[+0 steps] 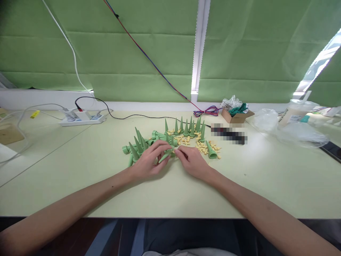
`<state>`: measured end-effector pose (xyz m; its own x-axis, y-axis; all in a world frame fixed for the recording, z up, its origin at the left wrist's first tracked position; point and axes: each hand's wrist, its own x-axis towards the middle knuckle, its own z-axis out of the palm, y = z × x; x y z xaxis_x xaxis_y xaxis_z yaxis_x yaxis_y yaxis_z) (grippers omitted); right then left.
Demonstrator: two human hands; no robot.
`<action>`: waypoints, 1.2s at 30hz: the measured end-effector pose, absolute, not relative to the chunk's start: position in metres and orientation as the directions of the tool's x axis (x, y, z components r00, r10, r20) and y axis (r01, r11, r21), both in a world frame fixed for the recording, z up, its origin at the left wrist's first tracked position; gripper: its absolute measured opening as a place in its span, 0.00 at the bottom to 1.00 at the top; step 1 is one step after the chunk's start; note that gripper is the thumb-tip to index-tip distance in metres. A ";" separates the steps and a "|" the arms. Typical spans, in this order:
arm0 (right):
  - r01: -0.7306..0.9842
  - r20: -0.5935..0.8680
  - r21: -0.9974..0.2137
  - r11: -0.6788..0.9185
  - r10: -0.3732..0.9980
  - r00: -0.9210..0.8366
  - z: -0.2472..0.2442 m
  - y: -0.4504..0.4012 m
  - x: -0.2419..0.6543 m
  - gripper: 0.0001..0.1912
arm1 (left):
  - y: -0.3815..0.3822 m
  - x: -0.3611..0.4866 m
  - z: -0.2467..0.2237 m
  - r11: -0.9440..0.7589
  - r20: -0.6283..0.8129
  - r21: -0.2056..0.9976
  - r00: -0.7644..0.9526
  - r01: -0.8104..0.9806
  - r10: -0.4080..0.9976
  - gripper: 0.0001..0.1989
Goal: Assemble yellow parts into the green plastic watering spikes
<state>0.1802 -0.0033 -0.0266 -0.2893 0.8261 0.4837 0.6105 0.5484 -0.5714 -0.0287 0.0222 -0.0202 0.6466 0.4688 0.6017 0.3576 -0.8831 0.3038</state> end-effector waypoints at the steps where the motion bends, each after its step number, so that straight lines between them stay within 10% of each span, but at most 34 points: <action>1: 0.610 0.498 -0.576 0.543 0.826 -0.264 -0.026 -0.003 0.180 0.21 | 0.023 -0.029 -0.021 -0.879 0.601 0.309 0.643 0.362 0.476 0.15; 8: 0.571 0.544 -0.627 0.530 0.823 -0.166 -0.022 -0.006 0.181 0.20 | 0.028 -0.028 -0.025 -0.837 0.626 0.388 0.557 0.385 0.546 0.03; 16: 0.535 0.559 -0.600 0.595 0.790 -0.252 -0.021 -0.009 0.180 0.18 | 0.026 -0.030 -0.019 -0.831 0.581 0.359 0.595 0.424 0.555 0.19; 36: 0.505 0.553 -0.587 0.632 0.769 -0.319 -0.030 -0.004 0.183 0.18 | 0.024 -0.030 -0.020 -0.839 0.501 0.362 0.674 0.407 0.543 0.19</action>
<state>0.1833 -0.0038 -0.0301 -0.3194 0.7694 0.5532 0.5054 0.6321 -0.5874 -0.0298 0.0240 -0.0197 0.6738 0.5433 0.5008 0.4071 -0.8386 0.3620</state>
